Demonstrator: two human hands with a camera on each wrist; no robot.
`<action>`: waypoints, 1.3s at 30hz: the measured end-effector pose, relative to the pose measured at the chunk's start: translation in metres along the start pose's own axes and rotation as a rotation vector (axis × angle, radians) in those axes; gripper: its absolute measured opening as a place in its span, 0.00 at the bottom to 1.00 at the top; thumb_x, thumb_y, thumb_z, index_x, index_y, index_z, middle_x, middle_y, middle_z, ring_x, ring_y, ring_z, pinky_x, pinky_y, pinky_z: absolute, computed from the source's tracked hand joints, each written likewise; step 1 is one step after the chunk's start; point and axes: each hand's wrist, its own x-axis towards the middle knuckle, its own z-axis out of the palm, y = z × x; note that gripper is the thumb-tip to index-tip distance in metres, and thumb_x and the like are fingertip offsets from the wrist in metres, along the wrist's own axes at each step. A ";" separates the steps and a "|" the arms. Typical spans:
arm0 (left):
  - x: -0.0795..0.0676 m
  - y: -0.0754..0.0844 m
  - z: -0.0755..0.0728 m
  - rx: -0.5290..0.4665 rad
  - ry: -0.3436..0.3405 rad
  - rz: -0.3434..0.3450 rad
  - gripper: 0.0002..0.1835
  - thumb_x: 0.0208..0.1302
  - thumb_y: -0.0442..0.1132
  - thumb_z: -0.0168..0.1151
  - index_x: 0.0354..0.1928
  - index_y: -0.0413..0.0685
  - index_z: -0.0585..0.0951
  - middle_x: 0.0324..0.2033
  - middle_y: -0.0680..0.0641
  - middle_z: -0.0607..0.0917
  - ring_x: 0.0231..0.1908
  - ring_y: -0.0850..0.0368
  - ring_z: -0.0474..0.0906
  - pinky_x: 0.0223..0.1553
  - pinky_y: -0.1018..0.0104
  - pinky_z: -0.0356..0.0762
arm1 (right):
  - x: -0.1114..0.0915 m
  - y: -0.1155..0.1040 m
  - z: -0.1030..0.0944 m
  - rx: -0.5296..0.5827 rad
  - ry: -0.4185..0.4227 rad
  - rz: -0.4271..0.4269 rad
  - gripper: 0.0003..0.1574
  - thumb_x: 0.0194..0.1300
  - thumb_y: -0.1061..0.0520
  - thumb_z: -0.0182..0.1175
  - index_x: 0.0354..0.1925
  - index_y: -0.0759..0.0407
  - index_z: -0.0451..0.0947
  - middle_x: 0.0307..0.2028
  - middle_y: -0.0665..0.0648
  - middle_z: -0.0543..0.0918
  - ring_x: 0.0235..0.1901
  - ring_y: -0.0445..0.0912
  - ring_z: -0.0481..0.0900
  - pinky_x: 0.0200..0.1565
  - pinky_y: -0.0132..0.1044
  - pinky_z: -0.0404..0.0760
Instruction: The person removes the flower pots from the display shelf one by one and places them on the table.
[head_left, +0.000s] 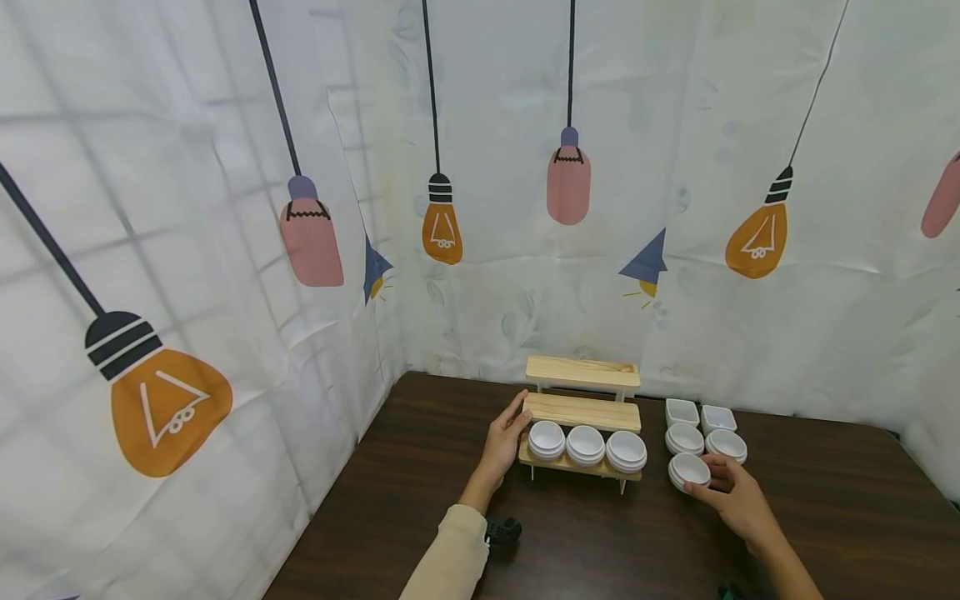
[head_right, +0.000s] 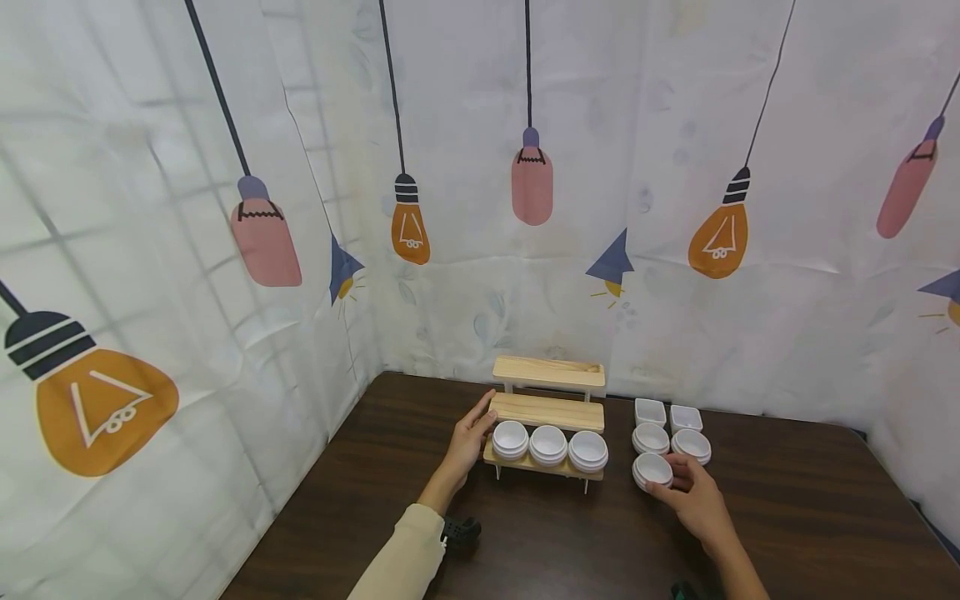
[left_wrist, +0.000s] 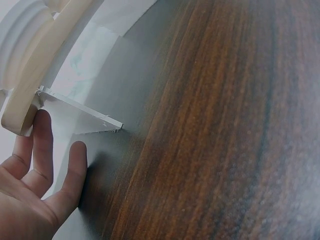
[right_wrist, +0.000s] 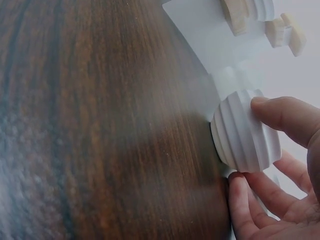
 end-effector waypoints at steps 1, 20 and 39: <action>0.000 0.000 0.000 -0.002 0.001 0.003 0.27 0.78 0.52 0.53 0.76 0.64 0.69 0.59 0.44 0.84 0.54 0.57 0.77 0.63 0.49 0.72 | 0.000 0.000 0.000 0.000 0.000 0.000 0.43 0.62 0.51 0.74 0.67 0.67 0.67 0.60 0.74 0.77 0.45 0.37 0.78 0.39 0.30 0.79; 0.003 -0.003 -0.002 0.000 -0.008 -0.010 0.26 0.76 0.56 0.55 0.74 0.71 0.70 0.58 0.47 0.85 0.53 0.60 0.76 0.64 0.52 0.70 | -0.003 0.001 0.001 0.025 0.012 -0.034 0.40 0.64 0.55 0.73 0.65 0.69 0.67 0.59 0.75 0.78 0.40 0.27 0.75 0.38 0.30 0.79; 0.000 0.000 -0.001 -0.015 -0.007 -0.003 0.28 0.76 0.54 0.56 0.76 0.64 0.69 0.66 0.46 0.80 0.61 0.51 0.77 0.68 0.46 0.69 | -0.005 -0.001 0.001 0.032 0.027 -0.051 0.39 0.63 0.56 0.73 0.64 0.71 0.68 0.57 0.76 0.79 0.39 0.26 0.74 0.38 0.30 0.78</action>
